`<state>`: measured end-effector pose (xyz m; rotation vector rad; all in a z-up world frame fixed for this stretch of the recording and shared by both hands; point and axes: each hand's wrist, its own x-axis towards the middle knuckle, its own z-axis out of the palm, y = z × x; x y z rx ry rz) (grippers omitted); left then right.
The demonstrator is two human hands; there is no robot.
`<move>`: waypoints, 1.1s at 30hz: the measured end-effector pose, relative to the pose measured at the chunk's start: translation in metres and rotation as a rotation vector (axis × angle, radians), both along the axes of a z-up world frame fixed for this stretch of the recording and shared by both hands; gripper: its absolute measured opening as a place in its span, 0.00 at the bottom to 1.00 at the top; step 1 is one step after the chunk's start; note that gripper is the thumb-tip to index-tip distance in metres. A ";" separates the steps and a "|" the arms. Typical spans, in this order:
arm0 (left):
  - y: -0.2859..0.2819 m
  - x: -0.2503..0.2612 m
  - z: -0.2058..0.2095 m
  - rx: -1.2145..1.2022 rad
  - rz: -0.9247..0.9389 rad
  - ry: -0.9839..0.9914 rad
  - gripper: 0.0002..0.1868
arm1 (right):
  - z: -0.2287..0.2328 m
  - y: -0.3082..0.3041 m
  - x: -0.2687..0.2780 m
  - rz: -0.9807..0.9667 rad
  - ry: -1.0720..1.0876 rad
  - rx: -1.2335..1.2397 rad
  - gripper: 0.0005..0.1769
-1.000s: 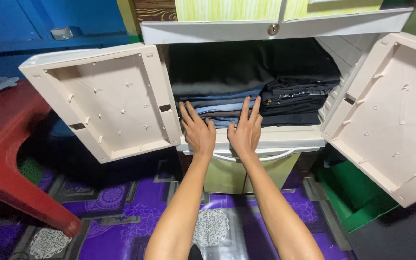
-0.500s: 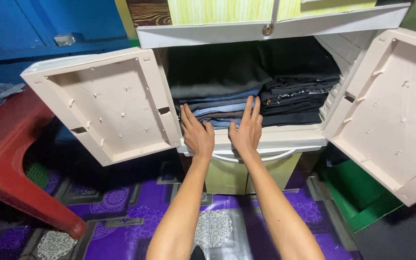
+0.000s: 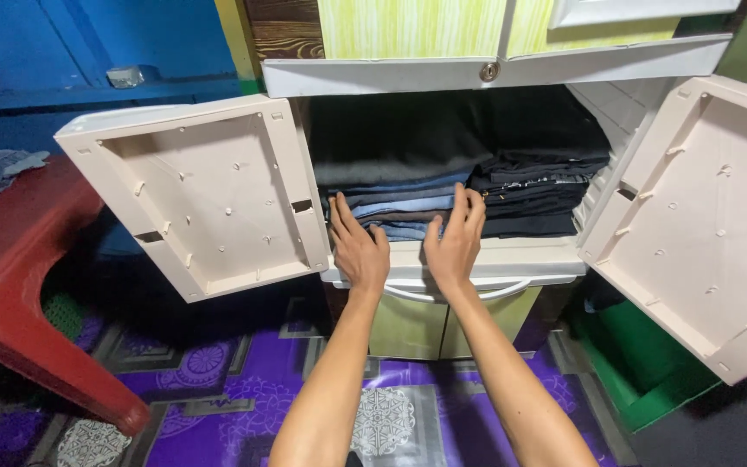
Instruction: Arranging folded pants in a plastic wardrobe and closing the doors.
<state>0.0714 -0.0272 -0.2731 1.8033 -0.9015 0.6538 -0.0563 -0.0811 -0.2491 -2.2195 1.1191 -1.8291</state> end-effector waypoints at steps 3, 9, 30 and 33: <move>0.004 -0.001 0.004 0.009 -0.006 -0.004 0.45 | 0.006 0.002 0.006 0.130 0.077 0.038 0.40; 0.004 0.000 0.002 0.013 0.004 -0.014 0.46 | 0.015 -0.002 0.014 0.241 -0.060 0.187 0.48; 0.031 -0.002 0.030 0.175 -0.139 0.138 0.52 | 0.027 -0.019 0.010 0.215 -0.199 0.370 0.40; 0.041 -0.015 0.032 0.069 -0.220 0.136 0.45 | 0.043 0.005 0.000 0.169 -0.268 0.232 0.35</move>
